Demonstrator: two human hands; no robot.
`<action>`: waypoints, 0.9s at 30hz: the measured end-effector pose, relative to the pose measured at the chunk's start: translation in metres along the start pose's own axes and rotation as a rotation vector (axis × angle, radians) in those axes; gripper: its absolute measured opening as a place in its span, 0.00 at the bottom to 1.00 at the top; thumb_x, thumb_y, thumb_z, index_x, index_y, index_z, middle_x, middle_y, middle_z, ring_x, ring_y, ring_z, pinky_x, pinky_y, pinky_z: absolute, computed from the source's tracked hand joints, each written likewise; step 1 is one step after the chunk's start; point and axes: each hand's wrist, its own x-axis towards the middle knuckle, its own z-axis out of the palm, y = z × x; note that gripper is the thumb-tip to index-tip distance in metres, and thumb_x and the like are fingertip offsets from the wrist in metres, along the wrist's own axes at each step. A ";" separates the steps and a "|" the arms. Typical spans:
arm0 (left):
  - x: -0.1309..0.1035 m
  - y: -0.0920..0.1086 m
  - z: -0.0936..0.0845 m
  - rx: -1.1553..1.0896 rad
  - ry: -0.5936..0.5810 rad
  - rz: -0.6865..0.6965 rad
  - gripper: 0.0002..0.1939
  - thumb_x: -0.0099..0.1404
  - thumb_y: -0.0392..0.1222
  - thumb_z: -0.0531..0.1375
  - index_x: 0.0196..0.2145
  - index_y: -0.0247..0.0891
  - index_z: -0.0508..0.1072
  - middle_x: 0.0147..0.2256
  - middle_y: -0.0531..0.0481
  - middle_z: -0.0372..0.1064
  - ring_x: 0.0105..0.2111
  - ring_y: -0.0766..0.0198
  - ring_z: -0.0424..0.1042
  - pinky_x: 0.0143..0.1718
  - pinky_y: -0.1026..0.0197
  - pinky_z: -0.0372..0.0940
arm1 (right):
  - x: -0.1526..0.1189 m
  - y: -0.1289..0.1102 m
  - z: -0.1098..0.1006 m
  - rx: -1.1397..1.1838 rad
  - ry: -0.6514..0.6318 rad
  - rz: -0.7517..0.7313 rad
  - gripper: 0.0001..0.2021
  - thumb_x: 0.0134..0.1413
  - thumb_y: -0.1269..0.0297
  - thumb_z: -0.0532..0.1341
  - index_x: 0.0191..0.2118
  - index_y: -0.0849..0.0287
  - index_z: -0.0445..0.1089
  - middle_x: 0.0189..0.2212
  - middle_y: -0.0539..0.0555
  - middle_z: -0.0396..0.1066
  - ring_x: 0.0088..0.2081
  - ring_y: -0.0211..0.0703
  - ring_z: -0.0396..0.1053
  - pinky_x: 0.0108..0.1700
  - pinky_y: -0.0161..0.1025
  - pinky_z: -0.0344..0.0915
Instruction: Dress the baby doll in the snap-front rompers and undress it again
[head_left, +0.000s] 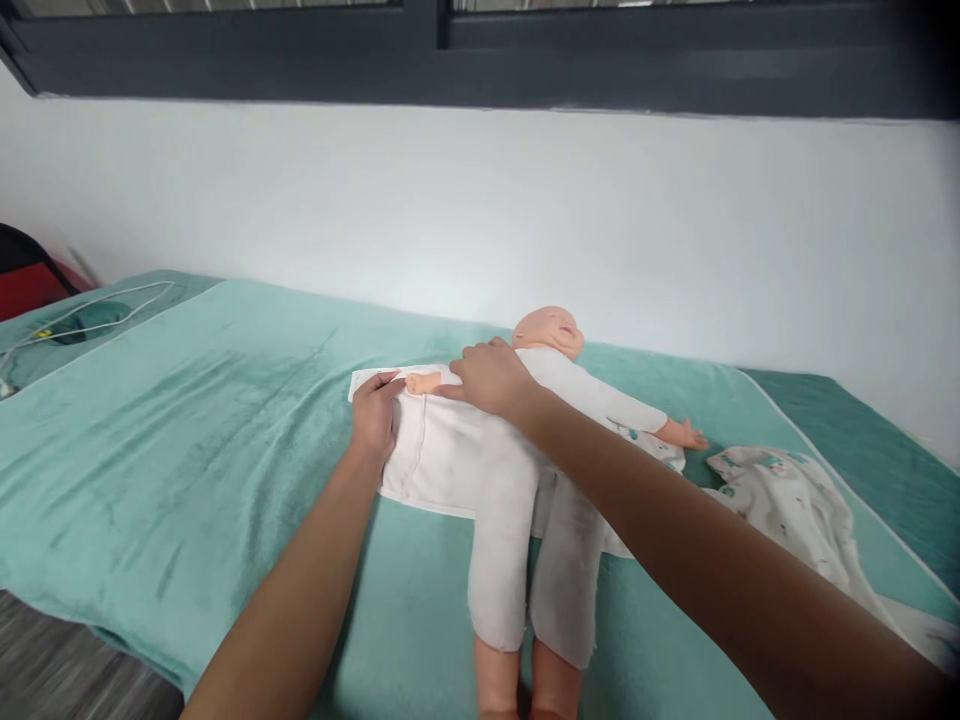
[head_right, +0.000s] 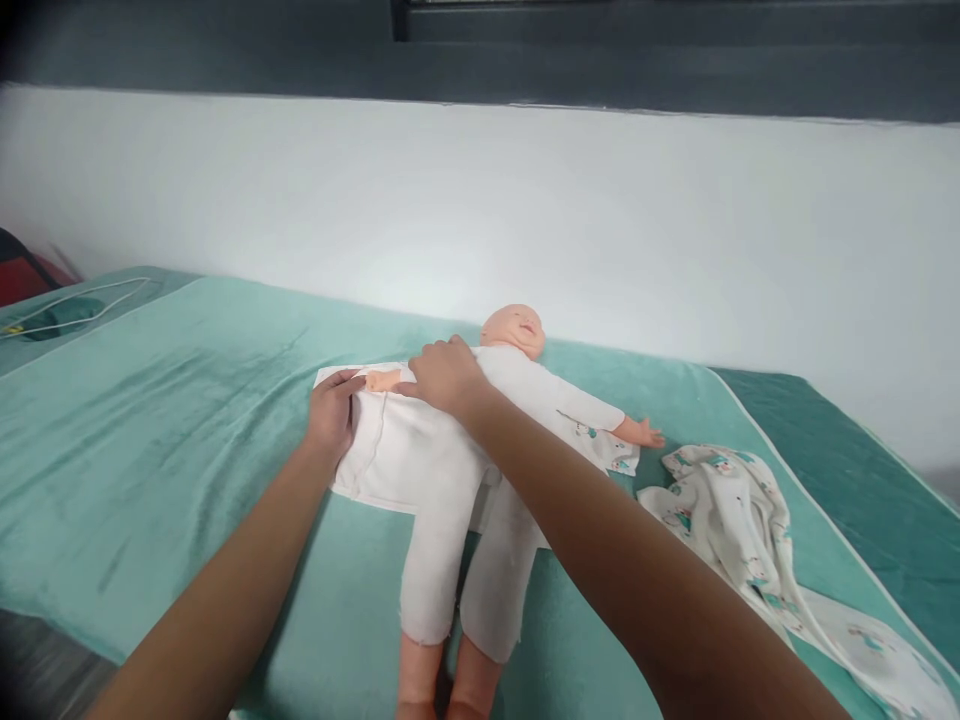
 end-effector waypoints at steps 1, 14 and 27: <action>-0.001 0.000 0.000 -0.014 0.008 -0.005 0.11 0.48 0.41 0.65 0.31 0.36 0.74 0.30 0.50 0.73 0.32 0.62 0.72 0.38 0.59 0.67 | 0.000 0.000 0.001 -0.014 -0.005 -0.004 0.28 0.64 0.40 0.50 0.35 0.59 0.75 0.33 0.60 0.74 0.37 0.52 0.69 0.42 0.46 0.53; -0.024 0.008 0.009 0.665 -0.163 0.456 0.13 0.68 0.46 0.54 0.33 0.39 0.76 0.32 0.50 0.72 0.35 0.62 0.69 0.40 0.60 0.62 | 0.012 -0.013 0.009 0.040 0.082 0.140 0.15 0.63 0.56 0.57 0.45 0.62 0.73 0.42 0.63 0.74 0.46 0.56 0.69 0.49 0.50 0.56; -0.018 -0.002 0.009 1.033 -0.025 0.611 0.07 0.66 0.43 0.56 0.36 0.40 0.72 0.41 0.41 0.71 0.48 0.47 0.65 0.53 0.48 0.59 | -0.144 0.070 0.061 0.644 0.597 0.881 0.16 0.62 0.54 0.53 0.44 0.58 0.72 0.33 0.57 0.73 0.39 0.51 0.67 0.41 0.43 0.59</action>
